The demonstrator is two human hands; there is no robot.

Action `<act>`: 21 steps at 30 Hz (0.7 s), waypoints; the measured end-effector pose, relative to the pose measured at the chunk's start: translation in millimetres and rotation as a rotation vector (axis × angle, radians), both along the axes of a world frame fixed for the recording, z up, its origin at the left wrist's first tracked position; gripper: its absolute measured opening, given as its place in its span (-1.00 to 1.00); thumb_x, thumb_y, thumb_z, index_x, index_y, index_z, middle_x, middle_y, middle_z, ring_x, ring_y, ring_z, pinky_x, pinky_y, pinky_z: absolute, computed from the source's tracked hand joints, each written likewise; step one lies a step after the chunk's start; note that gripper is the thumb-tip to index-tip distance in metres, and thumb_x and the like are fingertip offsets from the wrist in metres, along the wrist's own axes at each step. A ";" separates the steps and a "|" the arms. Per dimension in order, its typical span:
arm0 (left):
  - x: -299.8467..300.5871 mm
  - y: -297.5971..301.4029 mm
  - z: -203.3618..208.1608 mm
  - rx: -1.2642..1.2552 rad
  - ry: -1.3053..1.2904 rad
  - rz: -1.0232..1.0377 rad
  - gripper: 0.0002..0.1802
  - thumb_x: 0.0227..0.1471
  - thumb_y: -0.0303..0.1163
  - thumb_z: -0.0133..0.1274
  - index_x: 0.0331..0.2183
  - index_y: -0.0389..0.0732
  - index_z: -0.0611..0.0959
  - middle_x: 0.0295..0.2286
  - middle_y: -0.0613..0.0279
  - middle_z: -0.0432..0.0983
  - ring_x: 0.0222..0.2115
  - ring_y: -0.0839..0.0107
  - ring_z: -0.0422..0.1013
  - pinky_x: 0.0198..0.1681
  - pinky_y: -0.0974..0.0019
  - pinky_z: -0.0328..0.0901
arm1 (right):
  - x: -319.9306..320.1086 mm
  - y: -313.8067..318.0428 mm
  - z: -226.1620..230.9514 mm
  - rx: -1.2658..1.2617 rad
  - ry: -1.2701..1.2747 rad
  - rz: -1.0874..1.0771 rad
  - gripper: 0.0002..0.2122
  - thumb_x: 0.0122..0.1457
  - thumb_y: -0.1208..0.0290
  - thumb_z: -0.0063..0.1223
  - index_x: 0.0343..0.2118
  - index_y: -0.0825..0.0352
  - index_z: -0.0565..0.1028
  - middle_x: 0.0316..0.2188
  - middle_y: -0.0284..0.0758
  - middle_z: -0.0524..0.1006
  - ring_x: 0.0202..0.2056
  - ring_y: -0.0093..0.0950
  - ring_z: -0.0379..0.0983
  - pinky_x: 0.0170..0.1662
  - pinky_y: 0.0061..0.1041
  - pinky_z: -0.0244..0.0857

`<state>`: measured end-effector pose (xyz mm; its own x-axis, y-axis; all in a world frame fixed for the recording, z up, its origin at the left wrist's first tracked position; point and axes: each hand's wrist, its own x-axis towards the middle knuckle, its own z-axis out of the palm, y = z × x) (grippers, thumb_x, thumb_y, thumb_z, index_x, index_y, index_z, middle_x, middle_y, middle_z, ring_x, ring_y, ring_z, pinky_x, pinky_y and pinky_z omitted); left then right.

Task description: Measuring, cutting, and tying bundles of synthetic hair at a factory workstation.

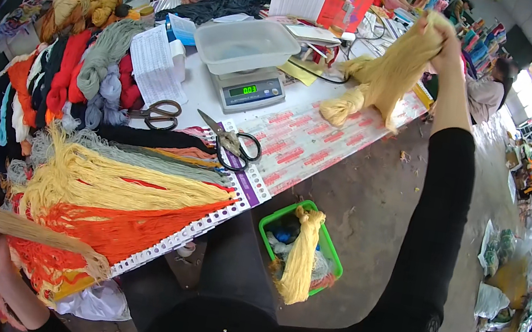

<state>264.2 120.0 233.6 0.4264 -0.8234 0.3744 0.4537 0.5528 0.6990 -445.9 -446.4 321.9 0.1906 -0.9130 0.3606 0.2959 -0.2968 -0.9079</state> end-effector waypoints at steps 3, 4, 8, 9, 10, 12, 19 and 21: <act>-12.8 -12.7 -7.1 0.069 0.072 0.107 -0.76 0.10 -0.29 -0.07 -0.33 -0.23 0.30 -0.45 0.34 0.22 -0.70 0.65 0.08 -0.63 0.59 0.06 | -34.1 22.0 71.5 -0.046 -0.014 -0.022 -0.63 0.03 0.34 -0.06 -0.09 0.42 0.38 -0.25 -0.28 0.51 -0.21 -0.40 0.43 0.00 -0.39 0.25; -0.8 -17.9 -17.9 -0.032 -0.053 -0.178 -0.74 0.10 -0.26 -0.07 -0.31 -0.23 0.30 -0.46 0.34 0.21 -0.70 0.65 0.08 -0.61 0.59 0.08 | -37.8 33.1 93.1 -0.089 0.015 0.103 -0.60 0.05 0.34 -0.08 -0.06 0.44 0.35 -0.22 -0.26 0.50 -0.18 -0.38 0.42 0.02 -0.37 0.23; 11.0 -15.1 -28.6 0.062 -0.090 0.210 -0.47 0.10 -0.22 -0.10 0.03 -0.30 0.23 -0.24 0.19 0.33 -0.64 0.67 0.12 -0.56 0.64 0.11 | 10.8 100.4 102.8 0.673 -0.639 1.402 -0.66 -0.02 0.35 -0.09 -0.17 0.41 0.37 -0.43 -0.26 0.49 -0.43 -0.40 0.44 -0.25 -0.34 0.35; -6.8 -17.0 -11.3 0.084 -0.112 0.144 -0.53 0.10 -0.20 -0.10 -0.03 -0.28 0.30 -0.31 0.25 0.34 -0.63 0.65 0.13 -0.51 0.62 0.14 | 19.8 130.7 105.2 0.147 -0.334 0.763 -0.61 -0.02 0.35 -0.10 -0.11 0.43 0.33 -0.41 -0.25 0.48 -0.43 -0.40 0.44 -0.23 -0.34 0.35; -19.6 -16.2 2.5 0.071 -0.146 0.139 -0.39 0.08 -0.23 -0.10 0.10 -0.31 0.19 -0.06 0.09 0.33 -0.53 0.61 0.23 -0.43 0.59 0.18 | 27.0 171.2 110.7 -0.339 -0.030 0.095 -0.55 -0.02 0.35 -0.10 -0.04 0.44 0.29 -0.38 -0.25 0.48 -0.43 -0.39 0.44 -0.21 -0.35 0.34; -121.1 -70.6 29.0 0.268 0.060 0.452 -0.43 0.05 -0.26 -0.08 0.07 -0.31 0.26 0.04 -0.01 0.25 -0.45 0.55 0.30 -0.39 0.52 0.21 | -2.9 201.5 118.3 -0.321 0.026 0.190 -0.49 0.01 0.38 -0.14 0.05 0.48 0.17 -0.19 -0.21 0.39 -0.27 -0.38 0.38 -0.10 -0.39 0.27; -254.5 -206.8 20.3 0.269 -1.129 -0.010 -0.60 -0.14 -0.50 0.00 -0.15 -0.30 0.47 -0.36 0.29 0.47 -0.36 0.57 0.37 -0.29 0.46 0.25 | -28.2 336.7 88.9 -0.162 -0.253 0.485 -0.26 -0.12 0.68 -0.07 0.15 0.61 -0.15 -0.42 -0.36 0.25 -0.49 -0.64 0.18 -0.36 -0.66 0.14; -277.5 -235.3 47.2 0.119 -1.296 0.067 -0.62 -0.16 -0.50 -0.01 -0.18 -0.26 0.52 -0.40 0.27 0.49 -0.39 0.56 0.39 -0.34 0.46 0.27 | -41.9 371.3 81.2 -0.224 -0.229 0.421 -0.24 -0.08 0.68 -0.06 0.17 0.61 -0.22 -0.46 -0.43 0.25 -0.58 -0.67 0.18 -0.46 -0.65 0.09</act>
<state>-13.3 -115.3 280.8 -0.1464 -0.8709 0.4691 -0.6095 0.4529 0.6507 -487.9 -75.0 403.1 0.4179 -0.6703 0.6132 0.6149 -0.2882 -0.7341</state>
